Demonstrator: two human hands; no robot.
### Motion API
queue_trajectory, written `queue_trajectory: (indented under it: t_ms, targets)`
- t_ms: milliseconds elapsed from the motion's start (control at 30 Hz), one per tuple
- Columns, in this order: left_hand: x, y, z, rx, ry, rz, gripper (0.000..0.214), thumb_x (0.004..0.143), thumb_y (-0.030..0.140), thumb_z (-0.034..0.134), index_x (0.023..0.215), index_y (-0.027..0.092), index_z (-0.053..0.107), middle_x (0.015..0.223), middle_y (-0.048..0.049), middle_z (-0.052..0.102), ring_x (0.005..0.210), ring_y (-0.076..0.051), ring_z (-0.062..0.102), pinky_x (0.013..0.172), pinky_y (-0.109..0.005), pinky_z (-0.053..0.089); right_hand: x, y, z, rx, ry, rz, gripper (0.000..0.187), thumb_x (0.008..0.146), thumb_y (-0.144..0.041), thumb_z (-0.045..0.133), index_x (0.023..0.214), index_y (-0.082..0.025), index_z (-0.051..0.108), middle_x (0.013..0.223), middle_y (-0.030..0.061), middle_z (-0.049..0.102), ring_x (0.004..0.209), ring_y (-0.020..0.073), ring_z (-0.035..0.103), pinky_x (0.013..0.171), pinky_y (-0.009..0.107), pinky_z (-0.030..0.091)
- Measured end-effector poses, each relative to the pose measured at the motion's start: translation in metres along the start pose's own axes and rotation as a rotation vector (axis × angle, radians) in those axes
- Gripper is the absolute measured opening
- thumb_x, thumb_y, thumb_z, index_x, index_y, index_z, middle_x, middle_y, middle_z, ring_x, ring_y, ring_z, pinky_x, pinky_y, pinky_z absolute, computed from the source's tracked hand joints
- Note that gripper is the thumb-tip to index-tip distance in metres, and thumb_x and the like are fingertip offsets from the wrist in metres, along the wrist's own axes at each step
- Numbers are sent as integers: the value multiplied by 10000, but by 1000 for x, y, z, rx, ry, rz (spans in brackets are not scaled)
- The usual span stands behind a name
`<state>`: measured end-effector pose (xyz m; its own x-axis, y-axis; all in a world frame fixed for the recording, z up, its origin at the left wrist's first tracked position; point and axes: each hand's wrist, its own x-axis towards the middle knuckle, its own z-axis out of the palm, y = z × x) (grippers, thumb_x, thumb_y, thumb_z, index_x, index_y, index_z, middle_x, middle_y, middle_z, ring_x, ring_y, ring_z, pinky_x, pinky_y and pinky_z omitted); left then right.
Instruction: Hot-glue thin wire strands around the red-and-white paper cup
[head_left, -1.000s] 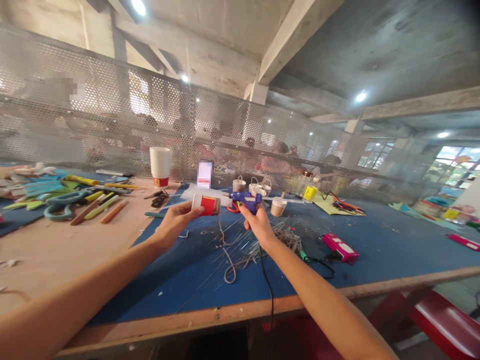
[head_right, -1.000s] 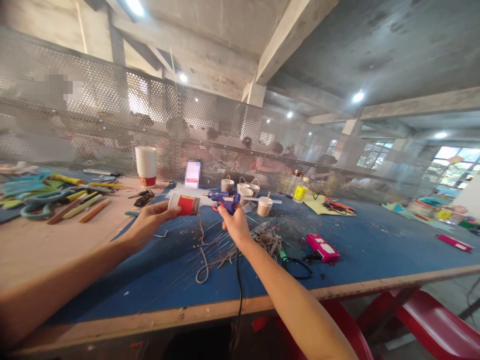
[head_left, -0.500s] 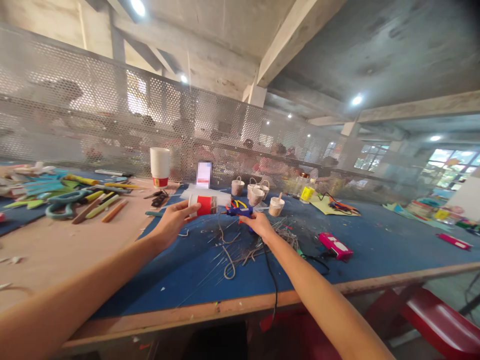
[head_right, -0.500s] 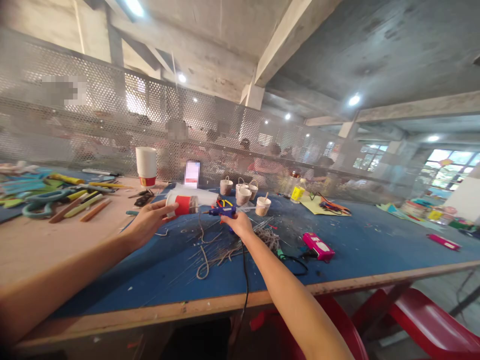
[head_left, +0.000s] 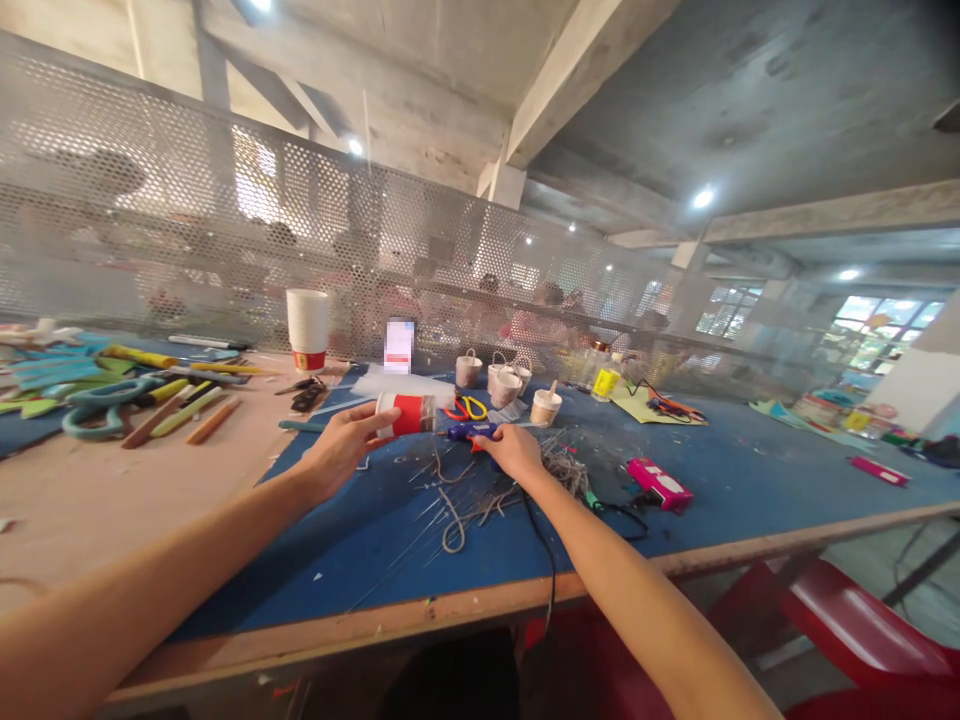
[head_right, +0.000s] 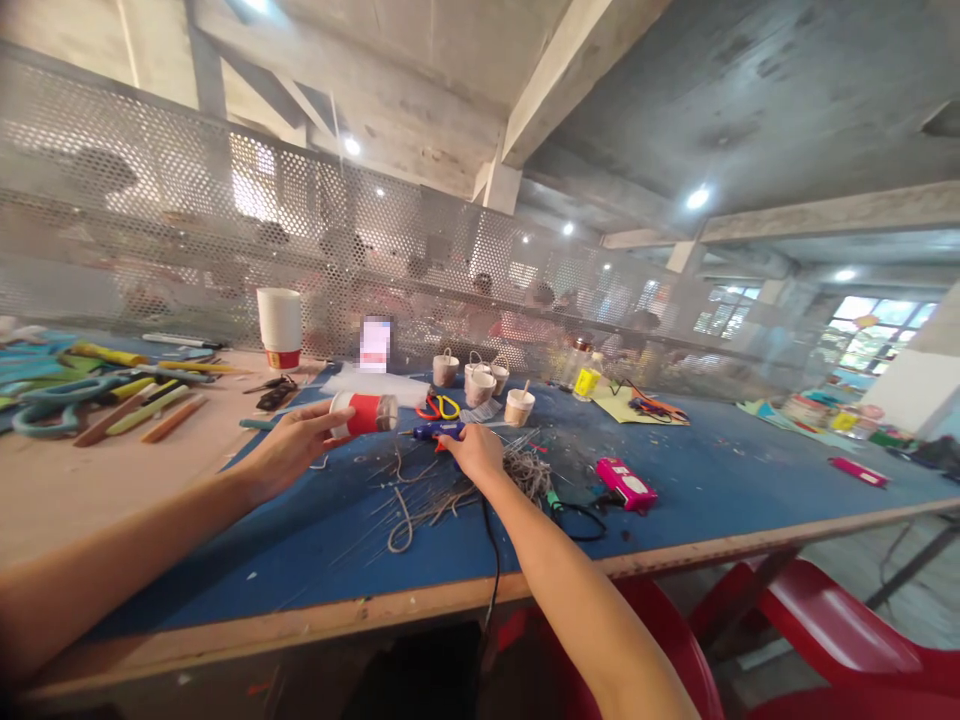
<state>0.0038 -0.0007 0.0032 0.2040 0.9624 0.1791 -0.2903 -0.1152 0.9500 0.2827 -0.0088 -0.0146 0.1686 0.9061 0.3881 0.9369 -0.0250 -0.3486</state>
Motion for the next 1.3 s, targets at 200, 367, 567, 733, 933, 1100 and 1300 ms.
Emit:
queue_trajectory:
  t_ms: [200, 367, 567, 733, 933, 1100, 1300]
  targets:
    - [-3, 2, 4, -40, 2, -12, 337, 674, 381, 904, 919, 162, 828, 972, -119, 840, 881, -256, 767, 808, -329, 589, -2, -22, -5, 422, 40, -241, 188, 970, -371, 655, 1013, -189, 673, 1017, 67, 756, 948, 175, 722, 897, 313, 532]
    - [-4, 3, 3, -56, -18, -9, 352, 704, 387, 893, 979, 175, 833, 1041, -125, 837, 956, -274, 769, 875, -354, 587, -8, -58, -2, 824, -281, -236, 459, 809, -390, 828, 1164, -183, 626, 1027, 63, 781, 958, 186, 751, 857, 302, 576]
    - [-4, 5, 4, -39, -23, 7, 344, 705, 409, 876, 953, 175, 831, 1015, -131, 837, 973, -311, 769, 846, -387, 592, -8, -72, -1, 815, -146, -229, 104, 851, -253, 753, 907, -185, 696, 869, 21, 772, 827, 172, 733, 814, 287, 566]
    - [-5, 2, 6, -24, -7, -17, 352, 692, 406, 888, 951, 176, 832, 984, -124, 840, 915, -287, 770, 873, -380, 568, -12, -70, -15, 745, -2, -332, 130, 921, -323, 703, 880, -202, 729, 873, 14, 749, 824, 169, 702, 840, 286, 548]
    - [-6, -1, 5, 62, -39, -2, 338, 702, 407, 872, 965, 198, 840, 957, -112, 840, 893, -300, 767, 878, -404, 554, -20, -74, -25, 536, 196, -497, 138, 973, -303, 671, 888, -227, 748, 960, 42, 681, 982, 187, 661, 945, 305, 518]
    - [-10, 1, 9, 99, -77, -8, 301, 731, 415, 851, 946, 204, 849, 935, -120, 836, 862, -312, 763, 872, -433, 558, -22, -76, -26, 544, 205, -549, 105, 971, -272, 679, 890, -215, 715, 967, 32, 681, 959, 171, 660, 940, 294, 516]
    - [-13, 3, 12, 146, -101, 16, 301, 735, 423, 846, 940, 202, 856, 929, -108, 831, 877, -301, 752, 868, -409, 550, -21, -77, -27, 563, 222, -545, 109, 969, -259, 678, 873, -208, 693, 944, 30, 671, 925, 166, 660, 895, 291, 527]
